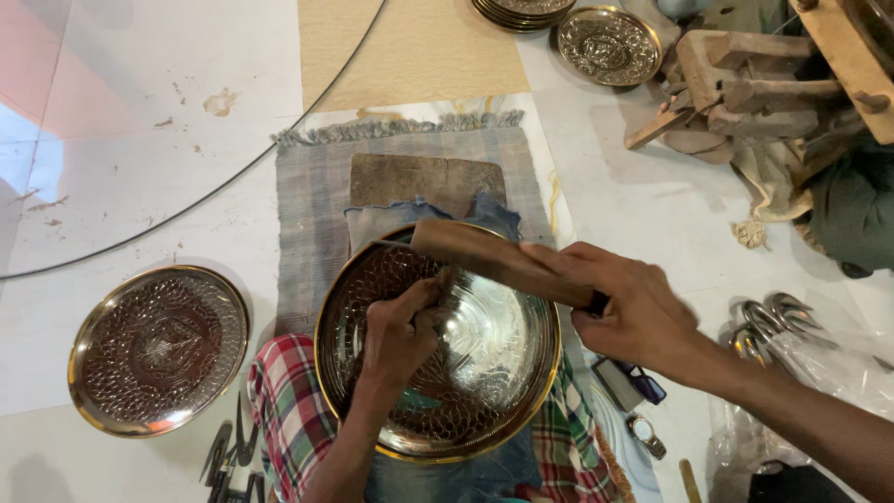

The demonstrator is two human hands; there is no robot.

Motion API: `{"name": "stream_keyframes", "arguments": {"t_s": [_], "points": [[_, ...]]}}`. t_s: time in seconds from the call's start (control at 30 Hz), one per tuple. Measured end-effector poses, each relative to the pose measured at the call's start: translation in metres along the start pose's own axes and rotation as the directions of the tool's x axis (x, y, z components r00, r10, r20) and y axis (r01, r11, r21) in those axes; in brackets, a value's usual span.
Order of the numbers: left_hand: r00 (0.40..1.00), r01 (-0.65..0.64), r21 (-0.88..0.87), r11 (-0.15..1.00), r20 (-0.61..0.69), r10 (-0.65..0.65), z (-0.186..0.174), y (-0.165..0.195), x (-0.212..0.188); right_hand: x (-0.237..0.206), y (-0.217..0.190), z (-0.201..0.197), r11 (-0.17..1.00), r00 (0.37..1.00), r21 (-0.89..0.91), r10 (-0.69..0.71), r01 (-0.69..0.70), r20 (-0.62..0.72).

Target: The person sits on the floor and uses a wooden mallet to hammer a metal tray placed on their lap. They repeatedly strike the tray surface to create a textured pattern, occasionally rotating the tray to work different areas.

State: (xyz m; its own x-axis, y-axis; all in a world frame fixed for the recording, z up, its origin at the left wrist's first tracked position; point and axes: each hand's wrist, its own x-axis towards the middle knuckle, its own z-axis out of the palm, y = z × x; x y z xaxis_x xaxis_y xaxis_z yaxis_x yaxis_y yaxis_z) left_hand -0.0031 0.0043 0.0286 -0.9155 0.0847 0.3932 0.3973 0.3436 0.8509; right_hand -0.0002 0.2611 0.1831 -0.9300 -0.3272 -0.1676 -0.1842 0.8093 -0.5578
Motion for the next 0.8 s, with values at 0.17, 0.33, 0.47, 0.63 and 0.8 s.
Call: {"name": "stream_keyframes", "arguments": {"t_s": [0.17, 0.33, 0.47, 0.63, 0.8], "points": [[1.000, -0.006, 0.003, 1.000, -0.024, 0.006, -0.001, 0.004, -0.002, 0.001, 0.000, 0.002, 0.970, 0.988, 0.186, -0.151, 0.155, -0.033], [1.000, 0.014, 0.048, 0.999, -0.013, -0.013, -0.002, 0.003, -0.002, -0.004, -0.001, 0.006, 0.994, 0.997, -0.087, -0.069, 0.071, 0.021], [1.000, 0.015, -0.013, 1.000, 0.021, -0.015, 0.001, -0.001, -0.005, -0.006, -0.002, 0.005, 0.998, 0.999, 0.046, -0.046, 0.046, -0.004], [0.999, -0.021, 0.034, 0.999, -0.026, 0.022, 0.003, -0.005, -0.009, -0.003, -0.001, 0.000, 0.998, 0.999, 0.013, 0.054, -0.054, 0.005], [0.998, -0.048, 0.048, 0.998, -0.039, 0.050, 0.003, -0.004, -0.011, 0.001, 0.000, 0.004, 0.897, 0.997, -0.437, -0.040, 0.065, 0.066]]}}
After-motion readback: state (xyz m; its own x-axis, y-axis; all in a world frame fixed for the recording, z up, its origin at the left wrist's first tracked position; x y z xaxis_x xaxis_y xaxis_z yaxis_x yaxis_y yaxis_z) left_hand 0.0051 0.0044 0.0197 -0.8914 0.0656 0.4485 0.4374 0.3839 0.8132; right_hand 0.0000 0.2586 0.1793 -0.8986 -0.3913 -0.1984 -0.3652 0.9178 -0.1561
